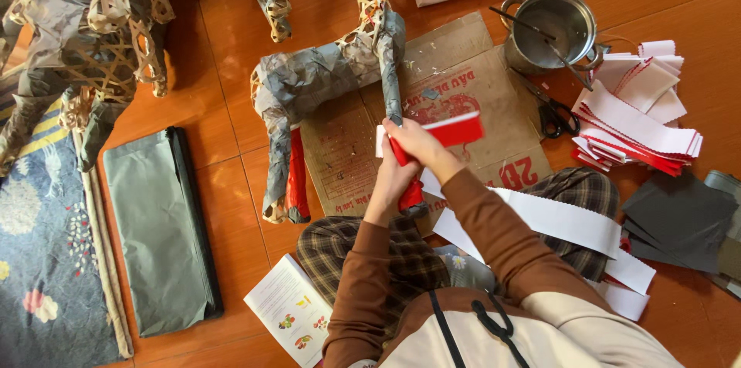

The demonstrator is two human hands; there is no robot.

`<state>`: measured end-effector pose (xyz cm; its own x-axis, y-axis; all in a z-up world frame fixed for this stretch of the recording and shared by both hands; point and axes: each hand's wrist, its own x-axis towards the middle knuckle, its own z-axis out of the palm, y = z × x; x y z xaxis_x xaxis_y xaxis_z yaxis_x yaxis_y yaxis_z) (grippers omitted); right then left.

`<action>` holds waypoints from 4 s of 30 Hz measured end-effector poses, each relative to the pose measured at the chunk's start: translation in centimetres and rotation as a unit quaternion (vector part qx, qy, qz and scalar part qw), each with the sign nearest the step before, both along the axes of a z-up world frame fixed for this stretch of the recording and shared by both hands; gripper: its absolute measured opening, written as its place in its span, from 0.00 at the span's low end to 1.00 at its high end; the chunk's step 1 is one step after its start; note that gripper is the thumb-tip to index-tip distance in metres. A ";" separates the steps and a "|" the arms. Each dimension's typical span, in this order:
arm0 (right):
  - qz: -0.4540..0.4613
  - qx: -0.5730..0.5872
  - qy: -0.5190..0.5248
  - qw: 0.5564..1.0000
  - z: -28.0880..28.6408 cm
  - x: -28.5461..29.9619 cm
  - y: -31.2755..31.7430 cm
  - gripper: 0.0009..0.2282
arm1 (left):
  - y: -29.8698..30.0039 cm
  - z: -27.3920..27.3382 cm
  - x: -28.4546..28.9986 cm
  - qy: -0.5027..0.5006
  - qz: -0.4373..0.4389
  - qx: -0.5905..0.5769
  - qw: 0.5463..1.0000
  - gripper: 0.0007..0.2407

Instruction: The person sits on the floor and wraps a wicker animal figure with red and white paper strips. They apply adhesive from a nearby pot using a brush, then smooth the paper onto the figure's legs and body.

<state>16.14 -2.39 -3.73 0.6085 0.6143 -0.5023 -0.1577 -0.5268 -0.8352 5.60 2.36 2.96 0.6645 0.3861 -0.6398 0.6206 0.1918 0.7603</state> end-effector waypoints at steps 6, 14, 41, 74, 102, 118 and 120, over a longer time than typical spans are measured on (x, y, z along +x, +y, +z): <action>-0.185 0.166 0.368 0.896 -3.9 0.4 2.0 0.12 | 1.2 -2.5 -2.0 -0.185 0.033 -0.167 0.968 0.54; -0.234 0.166 0.462 0.839 6.2 -1.0 2.6 0.20 | 3.0 2.2 -0.7 -0.107 0.068 0.189 0.974 0.48; -0.402 0.212 0.191 0.870 -5.6 -0.1 0.7 0.11 | 7.8 -2.8 5.9 -0.115 -0.079 0.305 0.942 0.29; 0.032 -0.105 -0.244 0.964 1.6 1.9 3.4 0.23 | 4.3 -5.3 3.4 0.004 -0.046 0.143 0.989 0.41; -0.184 0.258 0.188 0.930 -2.1 0.9 3.3 0.39 | 12.0 4.3 7.0 -0.254 0.270 0.445 0.815 0.12; -0.285 0.098 -0.003 0.954 -8.3 5.0 3.3 0.13 | 8.8 -4.3 7.4 -0.167 0.012 0.348 0.923 0.16; -0.335 0.078 -0.021 0.939 -4.7 3.9 3.1 0.16 | 1.9 5.5 5.1 -0.107 0.030 0.120 0.987 0.26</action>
<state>20.00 0.75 -8.38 0.9012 0.1514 -0.4060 -0.3759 -0.1926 -0.9064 10.69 4.22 8.47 0.7461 0.5519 -0.3726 0.4335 0.0222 0.9009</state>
